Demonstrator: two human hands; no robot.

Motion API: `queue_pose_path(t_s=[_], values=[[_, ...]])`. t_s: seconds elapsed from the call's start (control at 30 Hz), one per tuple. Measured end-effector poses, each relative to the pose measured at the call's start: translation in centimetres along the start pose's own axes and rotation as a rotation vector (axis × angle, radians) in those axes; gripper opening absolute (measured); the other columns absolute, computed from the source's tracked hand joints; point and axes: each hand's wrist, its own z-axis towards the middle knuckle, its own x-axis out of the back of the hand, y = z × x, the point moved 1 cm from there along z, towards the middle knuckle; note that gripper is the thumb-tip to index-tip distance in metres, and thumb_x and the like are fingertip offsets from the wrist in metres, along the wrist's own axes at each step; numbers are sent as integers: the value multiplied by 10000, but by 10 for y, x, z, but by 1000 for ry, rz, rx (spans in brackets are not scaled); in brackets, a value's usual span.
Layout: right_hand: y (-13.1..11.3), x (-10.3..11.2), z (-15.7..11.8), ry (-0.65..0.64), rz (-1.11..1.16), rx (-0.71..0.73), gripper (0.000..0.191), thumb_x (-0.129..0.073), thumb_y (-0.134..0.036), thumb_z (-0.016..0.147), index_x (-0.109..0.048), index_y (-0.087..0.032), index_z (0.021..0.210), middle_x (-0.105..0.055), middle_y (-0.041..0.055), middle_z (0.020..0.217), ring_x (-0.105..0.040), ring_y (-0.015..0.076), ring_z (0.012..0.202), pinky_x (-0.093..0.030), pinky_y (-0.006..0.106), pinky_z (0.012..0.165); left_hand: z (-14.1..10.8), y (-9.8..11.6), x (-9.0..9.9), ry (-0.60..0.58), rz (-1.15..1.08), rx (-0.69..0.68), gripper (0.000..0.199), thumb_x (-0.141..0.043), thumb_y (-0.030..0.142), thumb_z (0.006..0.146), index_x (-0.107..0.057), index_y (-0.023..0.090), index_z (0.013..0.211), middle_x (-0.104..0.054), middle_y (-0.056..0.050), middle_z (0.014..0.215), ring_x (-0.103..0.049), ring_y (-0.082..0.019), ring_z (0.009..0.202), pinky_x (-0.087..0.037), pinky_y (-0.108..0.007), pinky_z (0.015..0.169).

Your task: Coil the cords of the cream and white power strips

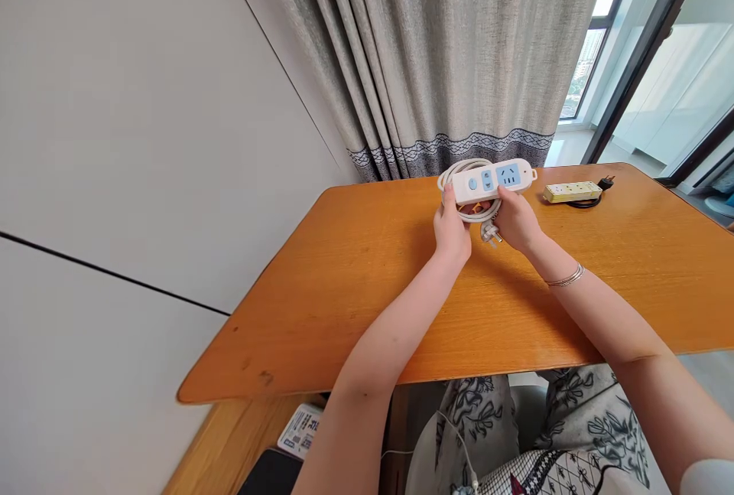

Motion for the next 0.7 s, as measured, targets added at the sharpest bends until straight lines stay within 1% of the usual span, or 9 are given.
queue_pose_path(t_s=[0.07, 0.2, 0.3, 0.37, 0.43, 0.5, 0.57, 0.63, 0.7], values=[[1, 3, 4, 46, 34, -22, 375, -716, -494, 711, -599, -233, 953, -707, 21, 905, -647, 212, 877, -582, 354, 812, -2, -5, 0, -11, 21, -30, 239, -578, 362, 996, -703, 158, 1011, -769, -61, 939, -738, -154, 811, -567, -267, 798], [11, 13, 13, 104, 71, -89, 318, -614, -468, 774, -573, -223, 971, -734, 45, 967, -667, 241, 957, -589, 373, 822, -2, -16, 5, 6, 78, -60, 139, -628, 311, 971, -661, 181, 1011, -763, -35, 938, -749, -156, 841, -553, -264, 835], [22, 23, 20, 204, 92, -119, 324, -632, -473, 813, -553, -224, 1005, -743, 43, 1020, -683, 221, 972, -597, 355, 830, -2, -25, 9, -1, 127, -84, 107, -672, 265, 939, -622, 190, 998, -750, -15, 899, -752, -156, 822, -546, -262, 836], [28, 31, 25, 271, 89, -93, 320, -663, -438, 820, -539, -230, 1029, -743, 29, 1054, -692, 196, 976, -601, 331, 843, -2, -32, 11, -10, 147, -101, 99, -671, 242, 934, -603, 193, 986, -749, -10, 895, -753, -152, 827, -542, -256, 847], [31, 40, 28, 314, 72, -82, 283, -668, -382, 829, -529, -239, 1030, -742, 14, 1058, -699, 182, 987, -606, 311, 849, -3, -38, 14, -7, 171, -82, 109, -671, 240, 927, -595, 189, 986, -755, -15, 888, -757, -163, 860, -538, -269, 881], [29, 52, 27, 340, 48, -103, 220, -643, -337, 845, -526, -245, 1007, -744, 8, 1029, -706, 185, 1005, -615, 306, 853, -5, -46, 16, -15, 200, -32, 151, -689, 260, 905, -601, 178, 995, -762, -27, 873, -761, -186, 904, -534, -297, 920], [24, 67, 21, 339, 18, -140, 161, -603, -312, 864, -533, -243, 992, -749, 15, 993, -713, 205, 1021, -624, 326, 871, -6, -54, 17, -67, 198, 55, 197, -672, 326, 911, -626, 160, 1006, -772, -49, 882, -760, -204, 946, -535, -319, 941], [17, 84, 10, 311, -28, -181, 141, -571, -294, 872, -547, -235, 998, -755, 29, 975, -721, 231, 1030, -630, 364, 890, -8, -62, 18, -131, 173, 187, 295, -571, 420, 971, -659, 145, 1034, -778, -76, 914, -758, -209, 960, -551, -338, 938], [7, 103, -4, 287, -99, -230, 167, -572, -269, 855, -557, -227, 1016, -759, 40, 977, -728, 250, 1023, -636, 392, 888, -11, -69, 20, -154, 198, 338, 336, -494, 416, 1014, -674, 135, 1050, -778, -97, 926, -759, -205, 915, -575, -363, 912]])
